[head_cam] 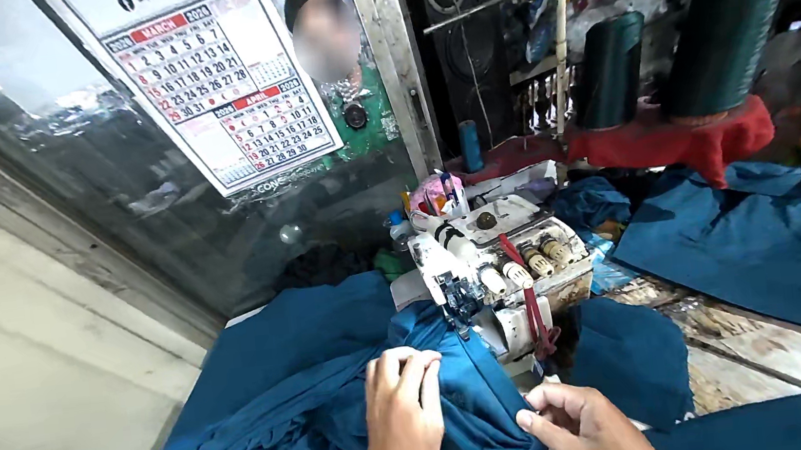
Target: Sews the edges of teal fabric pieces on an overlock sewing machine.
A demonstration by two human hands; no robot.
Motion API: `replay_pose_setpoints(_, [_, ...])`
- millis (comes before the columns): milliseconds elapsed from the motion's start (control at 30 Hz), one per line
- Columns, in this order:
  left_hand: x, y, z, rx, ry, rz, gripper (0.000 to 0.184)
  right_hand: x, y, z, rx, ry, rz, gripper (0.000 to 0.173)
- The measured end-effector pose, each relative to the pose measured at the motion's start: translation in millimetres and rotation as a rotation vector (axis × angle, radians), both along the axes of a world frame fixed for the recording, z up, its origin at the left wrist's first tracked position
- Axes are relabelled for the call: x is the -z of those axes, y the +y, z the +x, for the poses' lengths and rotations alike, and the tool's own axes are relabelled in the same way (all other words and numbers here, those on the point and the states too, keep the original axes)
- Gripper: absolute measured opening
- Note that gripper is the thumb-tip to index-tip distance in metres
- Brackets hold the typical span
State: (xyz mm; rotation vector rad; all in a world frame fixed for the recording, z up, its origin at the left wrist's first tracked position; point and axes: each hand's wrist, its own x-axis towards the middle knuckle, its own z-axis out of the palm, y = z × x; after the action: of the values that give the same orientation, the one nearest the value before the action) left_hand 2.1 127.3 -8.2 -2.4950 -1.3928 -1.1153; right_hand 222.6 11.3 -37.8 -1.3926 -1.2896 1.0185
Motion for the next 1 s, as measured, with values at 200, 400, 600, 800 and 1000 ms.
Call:
replay_pose_setpoints(200, [-13.9,-39.1,39.8,0.074,0.116,-0.036,0.026,-1.2,-1.6,-6.8,-0.020,0.084,0.046,0.019])
replay_pose_setpoints(400, [-14.1,-22.6,40.8,-0.004,0.264,0.009,0.032,10.0,12.0,-8.7,0.009,0.072,0.095,0.020])
replay_pose_setpoints(600, [-43.8,-23.8,21.0,0.049,0.127,-0.076,0.022,1.9,65.1,-25.0,0.137,0.147,0.075,0.041])
replay_pose_setpoints(800, [-43.1,-37.5,-6.3,0.078,0.076,-0.162,0.018,3.0,90.8,-31.3,0.184,0.162,-0.044,0.061])
replay_pose_setpoints(1000, [-57.7,-44.5,-47.9,0.155,-0.070,-0.145,0.019,-11.4,72.1,-20.3,0.302,-0.231,0.118,0.045])
